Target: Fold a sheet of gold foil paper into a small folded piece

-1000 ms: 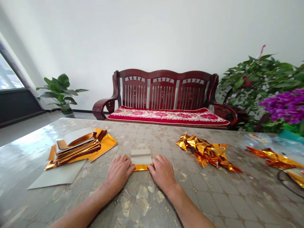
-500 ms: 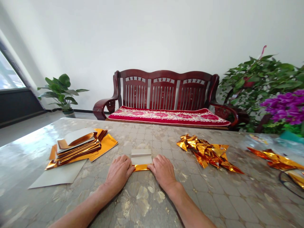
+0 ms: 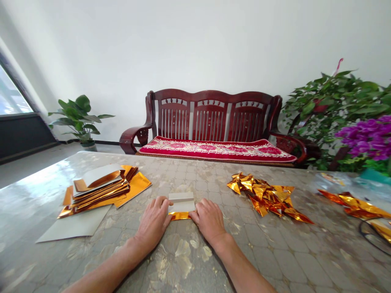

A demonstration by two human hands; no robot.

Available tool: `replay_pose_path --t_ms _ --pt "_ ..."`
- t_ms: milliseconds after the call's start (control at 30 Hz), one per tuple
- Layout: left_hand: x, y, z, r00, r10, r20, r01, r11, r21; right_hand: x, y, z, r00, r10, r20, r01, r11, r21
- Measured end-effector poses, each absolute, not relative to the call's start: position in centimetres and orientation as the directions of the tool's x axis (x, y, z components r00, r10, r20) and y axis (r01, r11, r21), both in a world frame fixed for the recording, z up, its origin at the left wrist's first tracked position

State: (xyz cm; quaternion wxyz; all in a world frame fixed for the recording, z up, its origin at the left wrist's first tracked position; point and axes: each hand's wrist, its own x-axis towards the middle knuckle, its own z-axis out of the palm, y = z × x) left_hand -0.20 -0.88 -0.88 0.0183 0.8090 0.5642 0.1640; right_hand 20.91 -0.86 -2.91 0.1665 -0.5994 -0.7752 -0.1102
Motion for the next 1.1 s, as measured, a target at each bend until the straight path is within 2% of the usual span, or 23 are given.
replay_pose_path --t_ms 133,233,300,467,600,800,1100 --pt "0.1 -0.8 -1.3 0.470 0.837 0.280 0.821 -0.531 0.210 20.8 -0.9 -2.8 -0.217 0.890 0.401 0.965 0.257 -0.048" --pt "0.5 -1.0 -1.2 0.629 0.752 0.197 0.725 -0.659 0.201 20.7 -1.0 -2.7 -0.198 0.892 0.406 0.967 0.247 -0.069" --pt "0.8 -1.4 -1.0 0.669 0.732 0.130 0.712 -0.681 0.170 20.7 -1.0 -2.7 -0.177 0.895 0.410 0.968 0.233 -0.092" --pt "1.2 -2.6 -1.4 0.627 0.771 0.112 0.765 -0.637 0.095 20.9 -1.1 -2.8 -0.152 0.889 0.432 0.955 0.245 -0.168" --pt "1.2 -3.1 -1.6 0.609 0.789 0.080 0.786 -0.614 0.072 21.0 -1.9 -2.4 -0.202 0.849 0.488 0.920 0.335 -0.204" --pt "1.4 -3.9 -2.1 0.583 0.800 0.142 0.804 -0.593 0.044 20.4 -3.8 -1.9 -0.389 0.792 0.471 0.835 0.519 -0.184" --pt "1.3 -4.4 -2.7 0.561 0.811 0.164 0.821 -0.571 0.014 19.8 -4.4 -1.8 -0.435 0.831 0.347 0.868 0.489 -0.083"
